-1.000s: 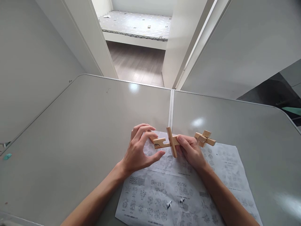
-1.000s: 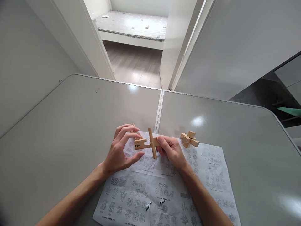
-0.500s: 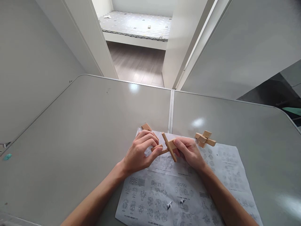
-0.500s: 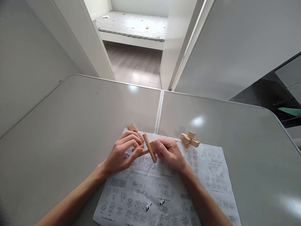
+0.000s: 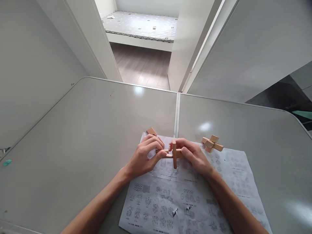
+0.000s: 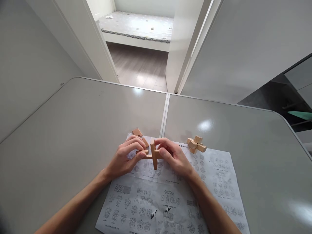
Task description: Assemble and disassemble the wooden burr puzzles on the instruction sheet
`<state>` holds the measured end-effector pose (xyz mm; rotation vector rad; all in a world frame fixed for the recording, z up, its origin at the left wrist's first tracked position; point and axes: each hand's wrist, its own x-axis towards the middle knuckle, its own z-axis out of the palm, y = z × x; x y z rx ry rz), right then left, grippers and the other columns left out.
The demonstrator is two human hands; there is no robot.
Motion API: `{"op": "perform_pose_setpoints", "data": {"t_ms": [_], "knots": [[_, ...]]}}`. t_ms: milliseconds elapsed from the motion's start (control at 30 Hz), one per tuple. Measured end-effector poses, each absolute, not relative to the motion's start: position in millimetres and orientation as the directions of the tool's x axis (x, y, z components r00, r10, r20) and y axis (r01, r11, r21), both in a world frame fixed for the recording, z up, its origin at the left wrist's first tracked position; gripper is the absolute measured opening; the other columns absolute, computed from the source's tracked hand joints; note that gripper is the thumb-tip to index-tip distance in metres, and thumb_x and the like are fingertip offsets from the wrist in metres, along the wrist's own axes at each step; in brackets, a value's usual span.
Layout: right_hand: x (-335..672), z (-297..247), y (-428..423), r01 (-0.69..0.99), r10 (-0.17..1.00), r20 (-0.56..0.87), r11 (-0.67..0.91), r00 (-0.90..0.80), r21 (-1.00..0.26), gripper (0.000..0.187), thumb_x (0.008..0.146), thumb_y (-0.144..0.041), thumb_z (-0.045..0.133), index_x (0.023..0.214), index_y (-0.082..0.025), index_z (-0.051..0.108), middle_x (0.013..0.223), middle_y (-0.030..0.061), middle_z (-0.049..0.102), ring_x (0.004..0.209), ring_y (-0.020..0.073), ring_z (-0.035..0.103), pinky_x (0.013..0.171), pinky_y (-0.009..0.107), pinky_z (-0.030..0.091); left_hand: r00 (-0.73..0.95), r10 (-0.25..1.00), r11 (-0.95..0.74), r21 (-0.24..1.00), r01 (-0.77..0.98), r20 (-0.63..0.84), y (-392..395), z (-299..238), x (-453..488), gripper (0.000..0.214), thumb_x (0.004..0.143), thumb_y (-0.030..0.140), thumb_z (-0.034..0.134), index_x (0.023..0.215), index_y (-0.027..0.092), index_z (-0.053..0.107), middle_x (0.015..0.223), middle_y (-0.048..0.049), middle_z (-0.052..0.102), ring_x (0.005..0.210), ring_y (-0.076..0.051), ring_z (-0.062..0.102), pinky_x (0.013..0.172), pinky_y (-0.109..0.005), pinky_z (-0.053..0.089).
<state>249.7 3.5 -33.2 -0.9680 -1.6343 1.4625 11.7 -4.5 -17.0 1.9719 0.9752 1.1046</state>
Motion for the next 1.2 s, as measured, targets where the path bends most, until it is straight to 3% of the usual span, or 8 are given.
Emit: {"op": "perform_pose_setpoints", "data": {"t_ms": [133, 367, 1200], "knots": [[256.8, -32.7, 7.1, 0.023, 0.856, 0.025, 0.044, -0.516, -0.999, 0.047, 0.105, -0.063, 0.057, 0.112, -0.022, 0.077, 0.1, 0.0073, 0.077, 0.088, 0.0238, 0.07, 0.077, 0.033, 0.056, 0.361, 0.846, -0.501, 0.817, 0.285, 0.393, -4.1, -18.5, 12.1, 0.026, 0.104, 0.034, 0.065, 0.082, 0.022, 0.063, 0.086, -0.0051, 0.073, 0.092, -0.022, 0.067, 0.089, -0.04, 0.057], [271.1, -35.0, 13.1, -0.026, 0.783, -0.016, -0.041, -0.621, -0.999, 0.051, 0.097, -0.065, 0.067, 0.123, -0.022, 0.078, 0.098, 0.0066, 0.074, 0.076, 0.0195, 0.061, 0.065, 0.029, 0.053, 0.367, 0.84, -0.506, 0.82, 0.267, 0.399, -4.0, -16.8, 12.4, 0.029, 0.106, 0.039, 0.063, 0.083, 0.022, 0.067, 0.085, -0.0057, 0.074, 0.091, -0.023, 0.068, 0.087, -0.04, 0.057], [265.1, -29.3, 14.7, -0.011, 0.796, -0.04, -0.059, -0.604, -0.998, 0.057, 0.092, -0.074, 0.068, 0.104, -0.019, 0.08, 0.086, 0.0061, 0.067, 0.07, 0.018, 0.051, 0.061, 0.029, 0.046, 0.363, 0.855, -0.481, 0.829, 0.284, 0.371, -4.2, -18.4, 11.5, 0.025, 0.105, 0.036, 0.064, 0.084, 0.022, 0.068, 0.086, -0.0057, 0.075, 0.093, -0.023, 0.07, 0.088, -0.04, 0.059]]}}
